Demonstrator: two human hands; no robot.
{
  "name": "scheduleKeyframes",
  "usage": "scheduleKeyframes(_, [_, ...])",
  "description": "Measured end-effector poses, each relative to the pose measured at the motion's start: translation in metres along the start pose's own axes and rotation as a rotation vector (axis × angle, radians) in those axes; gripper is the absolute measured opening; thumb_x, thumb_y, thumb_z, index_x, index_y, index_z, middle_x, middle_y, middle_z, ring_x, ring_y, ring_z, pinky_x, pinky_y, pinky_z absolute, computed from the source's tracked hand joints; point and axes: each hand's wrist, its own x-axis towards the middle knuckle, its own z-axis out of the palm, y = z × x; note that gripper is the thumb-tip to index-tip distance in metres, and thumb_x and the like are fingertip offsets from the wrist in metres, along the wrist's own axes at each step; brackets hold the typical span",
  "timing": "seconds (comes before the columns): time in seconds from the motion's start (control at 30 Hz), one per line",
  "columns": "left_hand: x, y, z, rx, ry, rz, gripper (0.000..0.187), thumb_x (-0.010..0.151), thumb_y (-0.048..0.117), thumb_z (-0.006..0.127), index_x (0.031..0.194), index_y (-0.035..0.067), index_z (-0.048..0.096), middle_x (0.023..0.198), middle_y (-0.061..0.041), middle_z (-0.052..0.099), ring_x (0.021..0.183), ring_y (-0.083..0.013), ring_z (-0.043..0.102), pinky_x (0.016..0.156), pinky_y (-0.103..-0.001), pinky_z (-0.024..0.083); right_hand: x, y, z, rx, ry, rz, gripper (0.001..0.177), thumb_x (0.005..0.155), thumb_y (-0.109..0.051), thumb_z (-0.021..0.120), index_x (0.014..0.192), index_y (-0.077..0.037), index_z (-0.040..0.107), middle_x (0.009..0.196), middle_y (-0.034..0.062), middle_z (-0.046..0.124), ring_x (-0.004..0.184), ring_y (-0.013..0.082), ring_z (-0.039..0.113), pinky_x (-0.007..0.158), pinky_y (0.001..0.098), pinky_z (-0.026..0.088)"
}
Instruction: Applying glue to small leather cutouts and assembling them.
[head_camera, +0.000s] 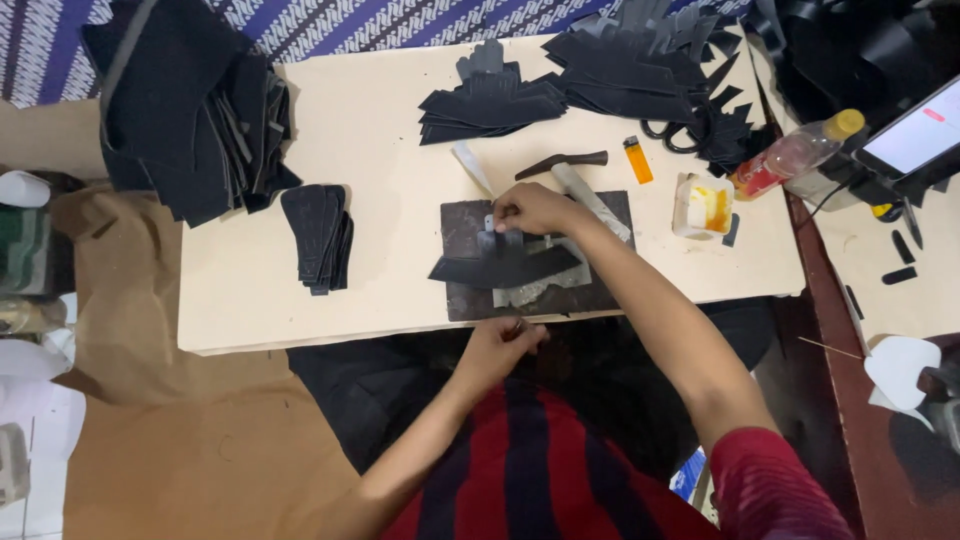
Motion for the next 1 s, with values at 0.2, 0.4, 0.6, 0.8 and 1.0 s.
scheduleKeyframes(0.2, [0.021, 0.026, -0.016, 1.103, 0.492, 0.597, 0.047, 0.095, 0.036, 0.066, 0.131, 0.005, 0.066, 0.132, -0.019, 0.060, 0.087, -0.0340, 0.061, 0.067, -0.039, 0.049, -0.013, -0.012, 0.004, -0.037, 0.104, 0.006, 0.020, 0.096, -0.026, 0.070, 0.106, -0.010, 0.076, 0.101, 0.0117, 0.077, 0.104, 0.0342, 0.071, 0.096, 0.0501, 0.053])
scheduleKeyframes(0.4, [0.024, 0.014, -0.015, 1.265, 0.457, 0.580, 0.055, 0.098, 0.043, 0.059, 0.139, 0.007, 0.061, 0.137, -0.021, 0.059, 0.087, -0.0379, 0.060, 0.068, -0.043, 0.047, -0.014, -0.002, 0.006, -0.169, 0.147, -0.182, 0.013, 0.095, -0.024, 0.069, 0.096, -0.011, 0.072, 0.097, 0.0145, 0.070, 0.105, 0.0361, 0.068, 0.095, 0.0500, 0.051])
scheduleKeyframes(0.6, [0.025, 0.013, -0.017, 1.269, 0.374, 0.489, 0.058, 0.098, 0.048, 0.056, 0.141, 0.009, 0.058, 0.140, -0.020, 0.057, 0.090, -0.0356, 0.059, 0.072, -0.042, 0.047, -0.020, 0.010, 0.015, -0.130, 0.174, -0.279, 0.012, 0.098, -0.022, 0.064, 0.096, -0.011, 0.070, 0.096, 0.0144, 0.065, 0.103, 0.0353, 0.066, 0.095, 0.0488, 0.051])
scheduleKeyframes(0.8, [0.026, 0.015, -0.019, 1.242, 0.347, 0.453, 0.061, 0.099, 0.049, 0.054, 0.141, 0.006, 0.056, 0.141, -0.021, 0.056, 0.091, -0.0346, 0.060, 0.073, -0.040, 0.047, -0.021, 0.016, 0.019, -0.085, 0.219, -0.300, 0.013, 0.098, -0.024, 0.066, 0.098, -0.012, 0.071, 0.098, 0.0130, 0.064, 0.104, 0.0340, 0.064, 0.094, 0.0464, 0.051])
scheduleKeyframes(1.0, [0.029, 0.009, -0.018, 1.252, 0.366, 0.481, 0.063, 0.098, 0.051, 0.054, 0.139, 0.003, 0.056, 0.139, -0.022, 0.057, 0.091, -0.0348, 0.060, 0.072, -0.042, 0.046, -0.032, 0.017, 0.035, 0.018, 0.337, -0.287, 0.008, 0.099, -0.021, 0.067, 0.097, -0.015, 0.071, 0.100, 0.0071, 0.062, 0.102, 0.0282, 0.065, 0.091, 0.0408, 0.054])
